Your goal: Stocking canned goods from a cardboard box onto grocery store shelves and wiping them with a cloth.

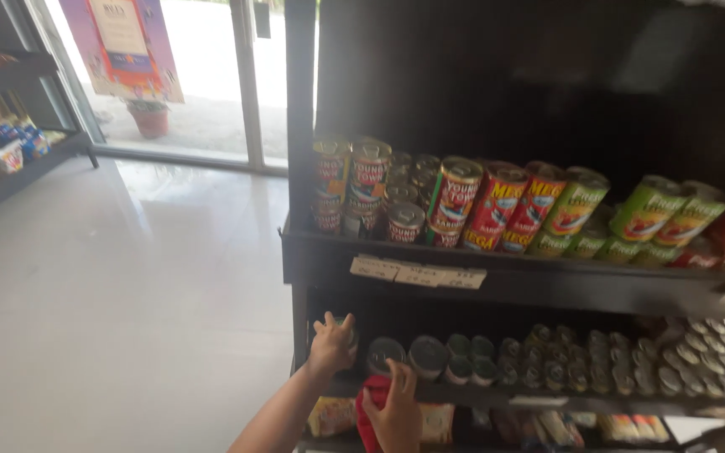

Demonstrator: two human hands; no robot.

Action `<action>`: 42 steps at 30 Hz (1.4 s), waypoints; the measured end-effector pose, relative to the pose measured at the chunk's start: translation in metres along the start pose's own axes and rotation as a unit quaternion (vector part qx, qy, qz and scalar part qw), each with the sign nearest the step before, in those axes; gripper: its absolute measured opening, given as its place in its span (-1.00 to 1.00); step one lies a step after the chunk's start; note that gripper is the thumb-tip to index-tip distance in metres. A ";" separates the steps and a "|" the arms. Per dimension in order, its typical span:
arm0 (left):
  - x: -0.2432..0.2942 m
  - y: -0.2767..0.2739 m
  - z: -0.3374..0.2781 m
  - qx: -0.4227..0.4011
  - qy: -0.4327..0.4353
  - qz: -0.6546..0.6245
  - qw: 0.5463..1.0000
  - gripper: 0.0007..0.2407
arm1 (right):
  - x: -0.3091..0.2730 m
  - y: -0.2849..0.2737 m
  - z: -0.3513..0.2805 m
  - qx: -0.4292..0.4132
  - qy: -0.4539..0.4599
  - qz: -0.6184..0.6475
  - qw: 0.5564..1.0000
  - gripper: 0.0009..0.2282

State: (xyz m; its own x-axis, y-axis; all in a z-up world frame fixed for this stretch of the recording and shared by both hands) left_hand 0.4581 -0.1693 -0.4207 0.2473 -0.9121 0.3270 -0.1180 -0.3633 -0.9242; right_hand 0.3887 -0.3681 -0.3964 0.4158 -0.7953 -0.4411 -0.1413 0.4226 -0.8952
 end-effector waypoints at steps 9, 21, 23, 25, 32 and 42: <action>0.001 0.030 -0.014 0.007 -0.026 -0.057 0.998 -0.33 | 0.019 0.002 -0.025 0.066 0.046 0.149 0.986 -0.47; 0.023 -0.002 -0.071 -0.122 -0.045 -0.117 0.985 -0.13 | 0.067 0.003 -0.058 0.024 0.167 0.655 0.737 -0.81; 0.050 -0.014 -0.105 0.176 0.119 0.005 0.977 -0.32 | 0.052 -0.039 -0.074 0.013 -0.082 0.917 0.391 -0.59; 0.088 -0.014 -0.157 0.164 0.150 -0.031 0.974 -0.43 | 0.063 -0.074 -0.108 0.056 -0.056 0.912 0.402 -0.64; 0.218 0.011 -0.287 -0.001 0.276 -0.182 0.944 -0.61 | 0.100 -0.129 -0.220 0.141 0.048 0.891 0.430 -0.68; 0.330 -0.017 -0.312 -0.344 0.328 -0.407 0.780 -0.41 | 0.078 -0.306 -0.279 0.174 0.249 0.667 0.680 -0.77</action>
Point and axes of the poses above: each hand's wrist, its own z-axis towards the middle knuckle, its own y-axis out of the palm, x = y × z, the point moved 5 cm from there along z, towards the middle knuckle, and after that the axes turned 13 degrees about -x, right-handed, at the moved point
